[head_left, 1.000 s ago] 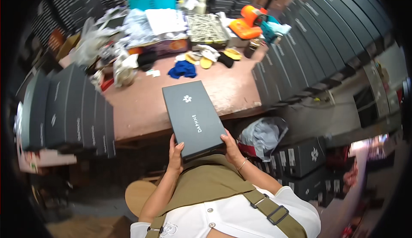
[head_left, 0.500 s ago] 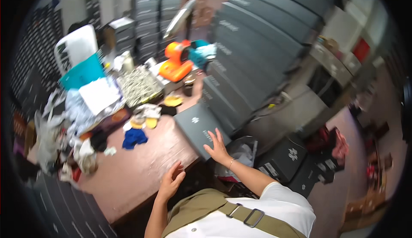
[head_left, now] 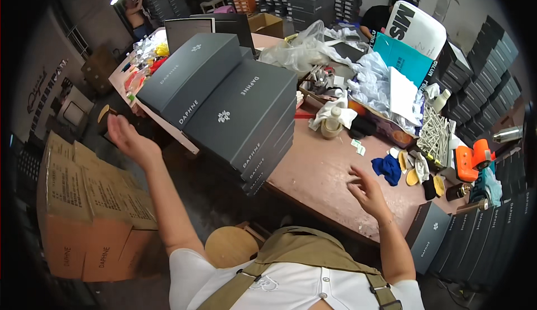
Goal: Clean and wrap a pair of high-heeled shoes and place them into a shoe box.
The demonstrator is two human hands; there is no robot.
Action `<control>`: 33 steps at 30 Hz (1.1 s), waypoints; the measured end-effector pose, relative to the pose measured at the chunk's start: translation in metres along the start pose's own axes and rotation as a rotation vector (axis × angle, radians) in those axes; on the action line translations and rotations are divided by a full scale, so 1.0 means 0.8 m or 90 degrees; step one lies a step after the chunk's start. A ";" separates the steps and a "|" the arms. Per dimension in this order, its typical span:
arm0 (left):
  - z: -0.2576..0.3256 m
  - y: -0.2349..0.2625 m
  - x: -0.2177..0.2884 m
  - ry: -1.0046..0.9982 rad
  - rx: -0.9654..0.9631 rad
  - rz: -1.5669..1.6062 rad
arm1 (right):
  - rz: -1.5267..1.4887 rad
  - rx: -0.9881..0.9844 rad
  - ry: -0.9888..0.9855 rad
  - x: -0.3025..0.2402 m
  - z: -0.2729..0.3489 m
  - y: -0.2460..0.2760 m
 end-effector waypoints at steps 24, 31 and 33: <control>0.474 0.033 -0.126 0.285 -0.770 -0.190 | -0.481 0.198 -0.241 0.112 0.100 0.014; 0.693 0.016 -0.301 1.104 -0.807 -0.304 | -0.430 0.231 -0.588 0.250 0.281 0.056; 0.687 0.006 -0.264 1.209 -0.777 -0.162 | -0.520 0.289 -0.553 0.230 0.276 0.069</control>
Point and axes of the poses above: each hand's wrist, its own z-axis away from the middle knuckle, its own y-axis out of the back of the hand, x = y × z, the point moved 5 cm from there along -z, towards the middle knuckle, and after that the axes turned 13 degrees about y, right-handed, at the moved point
